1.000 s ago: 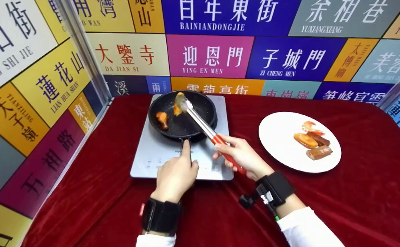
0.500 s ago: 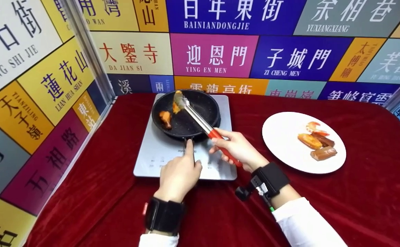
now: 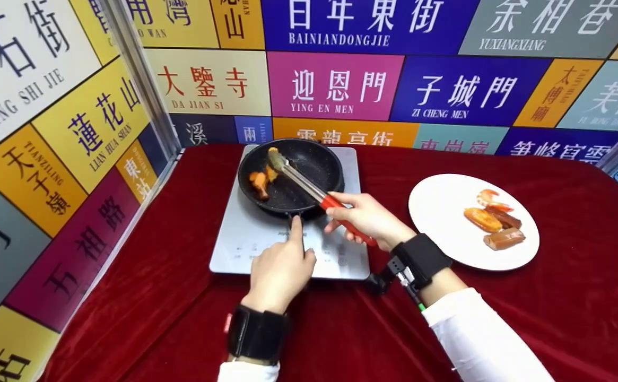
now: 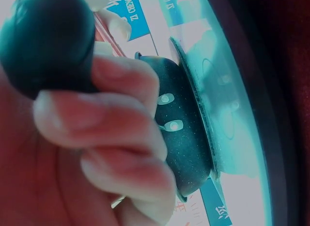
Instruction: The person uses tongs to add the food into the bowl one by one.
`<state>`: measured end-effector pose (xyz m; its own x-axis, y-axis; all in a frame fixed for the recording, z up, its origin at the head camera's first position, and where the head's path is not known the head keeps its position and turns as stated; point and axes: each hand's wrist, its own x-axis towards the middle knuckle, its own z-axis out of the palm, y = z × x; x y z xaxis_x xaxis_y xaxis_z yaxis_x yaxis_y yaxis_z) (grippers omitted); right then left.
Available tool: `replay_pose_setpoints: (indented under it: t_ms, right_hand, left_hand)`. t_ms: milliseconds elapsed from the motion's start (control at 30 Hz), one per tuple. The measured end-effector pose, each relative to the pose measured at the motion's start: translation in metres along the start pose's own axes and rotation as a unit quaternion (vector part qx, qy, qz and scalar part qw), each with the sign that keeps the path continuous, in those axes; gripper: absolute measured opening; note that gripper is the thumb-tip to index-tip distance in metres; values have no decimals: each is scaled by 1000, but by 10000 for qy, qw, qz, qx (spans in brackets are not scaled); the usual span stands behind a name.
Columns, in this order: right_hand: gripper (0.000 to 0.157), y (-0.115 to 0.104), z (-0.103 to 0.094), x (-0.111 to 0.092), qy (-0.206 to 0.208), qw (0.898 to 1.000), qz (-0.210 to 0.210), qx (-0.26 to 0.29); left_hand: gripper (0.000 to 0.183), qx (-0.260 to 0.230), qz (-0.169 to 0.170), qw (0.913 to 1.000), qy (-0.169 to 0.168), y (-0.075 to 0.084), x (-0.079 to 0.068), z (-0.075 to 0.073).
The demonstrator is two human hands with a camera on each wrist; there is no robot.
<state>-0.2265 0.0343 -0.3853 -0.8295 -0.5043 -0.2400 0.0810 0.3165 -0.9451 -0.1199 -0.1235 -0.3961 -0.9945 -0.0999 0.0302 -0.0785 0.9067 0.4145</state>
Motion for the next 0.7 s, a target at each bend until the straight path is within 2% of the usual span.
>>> replay_pose_setpoints:
  t_ms: [400, 700]
  right_hand:
    - [49, -26, 4, -7, -341, 9991, 234, 8]
    - [44, -27, 3, -4, -457, 9984, 204, 253]
  left_hand:
    - [65, -27, 2, 10000, -29, -1, 0, 2]
    - [66, -55, -7, 10000, -71, -1, 2, 1]
